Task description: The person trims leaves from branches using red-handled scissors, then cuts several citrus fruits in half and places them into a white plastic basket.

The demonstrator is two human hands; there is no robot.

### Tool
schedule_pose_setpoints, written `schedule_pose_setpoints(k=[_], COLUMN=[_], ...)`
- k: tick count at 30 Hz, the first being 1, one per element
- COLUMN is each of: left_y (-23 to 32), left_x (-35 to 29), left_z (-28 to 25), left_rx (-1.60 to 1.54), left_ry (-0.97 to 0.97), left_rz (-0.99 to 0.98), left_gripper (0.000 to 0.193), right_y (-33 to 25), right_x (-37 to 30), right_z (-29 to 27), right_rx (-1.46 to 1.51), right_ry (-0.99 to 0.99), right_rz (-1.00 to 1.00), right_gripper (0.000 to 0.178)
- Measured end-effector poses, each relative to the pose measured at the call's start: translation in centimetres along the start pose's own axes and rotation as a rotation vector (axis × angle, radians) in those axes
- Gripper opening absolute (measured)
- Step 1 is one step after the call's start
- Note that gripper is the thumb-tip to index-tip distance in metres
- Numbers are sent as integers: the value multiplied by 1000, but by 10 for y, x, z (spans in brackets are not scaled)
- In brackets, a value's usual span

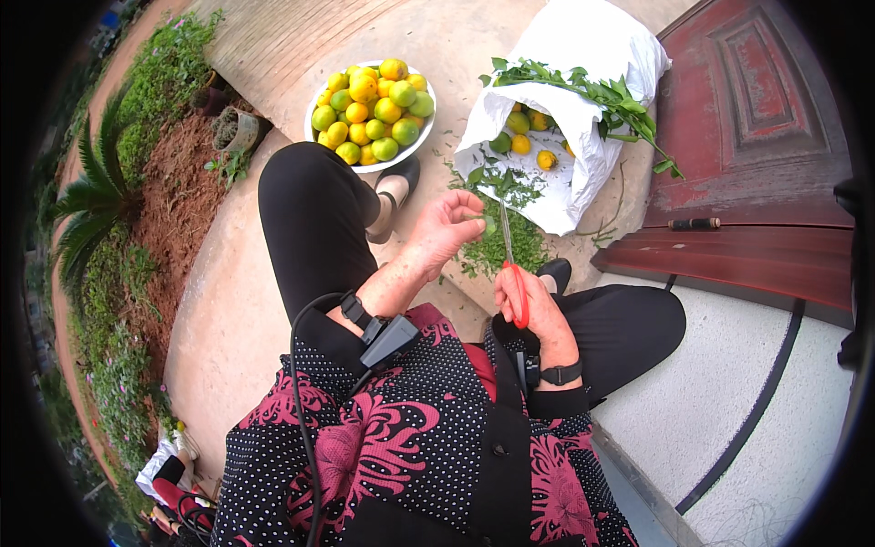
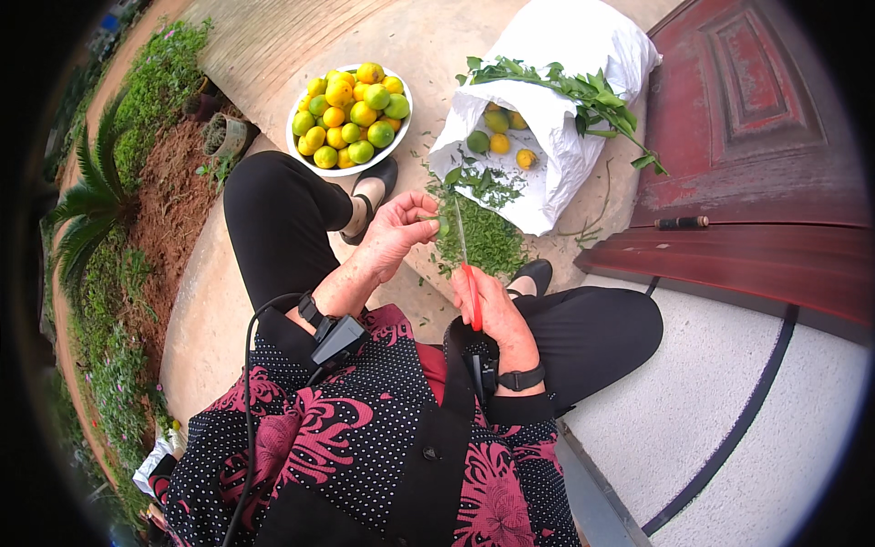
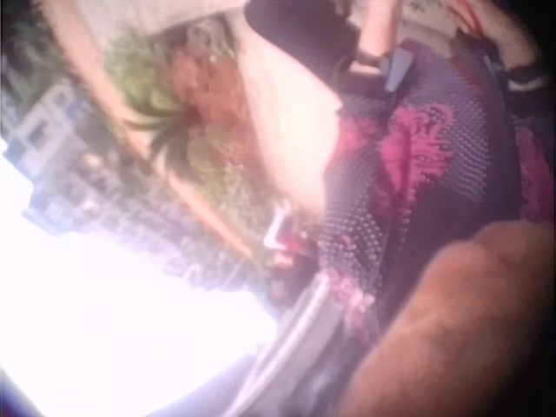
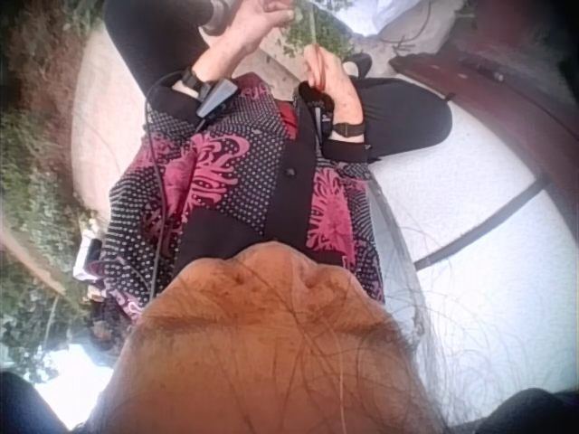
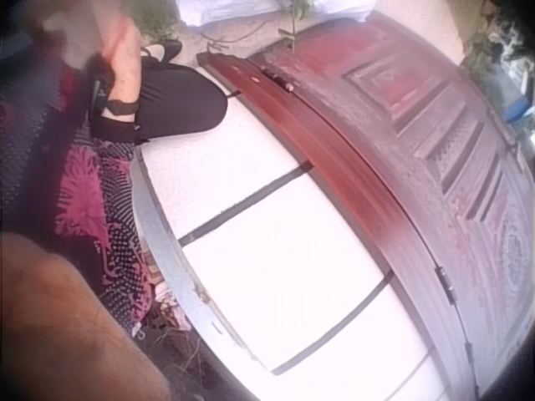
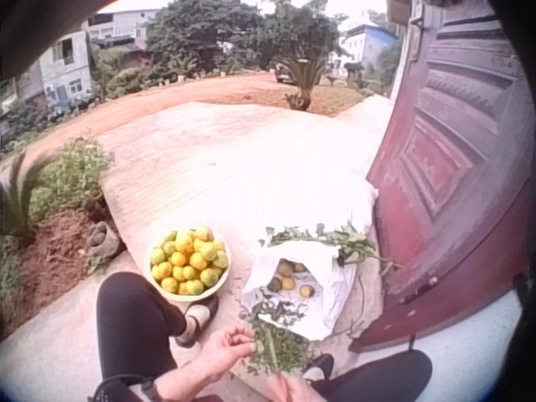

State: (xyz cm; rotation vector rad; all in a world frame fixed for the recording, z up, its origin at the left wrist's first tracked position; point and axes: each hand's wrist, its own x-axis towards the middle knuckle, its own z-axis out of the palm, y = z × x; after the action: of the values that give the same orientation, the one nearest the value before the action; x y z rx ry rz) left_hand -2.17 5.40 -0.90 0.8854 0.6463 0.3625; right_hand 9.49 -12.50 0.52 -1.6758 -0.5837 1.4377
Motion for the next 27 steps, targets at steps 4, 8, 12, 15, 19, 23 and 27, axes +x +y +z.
schedule_pose_setpoints(k=[4,8,12,15,19,23,27], left_y=[0,0,-1,-2,-2,0,2], left_x=[0,0,0,0,1,0,-1], left_z=[0,-1,-1,-1,0,1,1], left_rx=[-4,4,13,34,54,45,45], left_ry=[2,-1,-18,-26,-49,-57,-55], left_rz=[-2,-4,-7,-3,-6,-19,-21], left_gripper=[27,28,28,29,29,29,30], right_y=[1,4,3,-2,-7,-7,-5], right_x=[-2,-1,-3,-5,-5,-3,-3], right_z=[-1,1,4,4,3,2,2], right_rx=[-153,-274,-411,-460,-422,-282,-288], right_ry=[-26,-5,43,52,12,-27,-25], right_rz=[-80,-150,-189,-139,-105,-50,-69], right_gripper=[41,35,30,32,34,34,34])
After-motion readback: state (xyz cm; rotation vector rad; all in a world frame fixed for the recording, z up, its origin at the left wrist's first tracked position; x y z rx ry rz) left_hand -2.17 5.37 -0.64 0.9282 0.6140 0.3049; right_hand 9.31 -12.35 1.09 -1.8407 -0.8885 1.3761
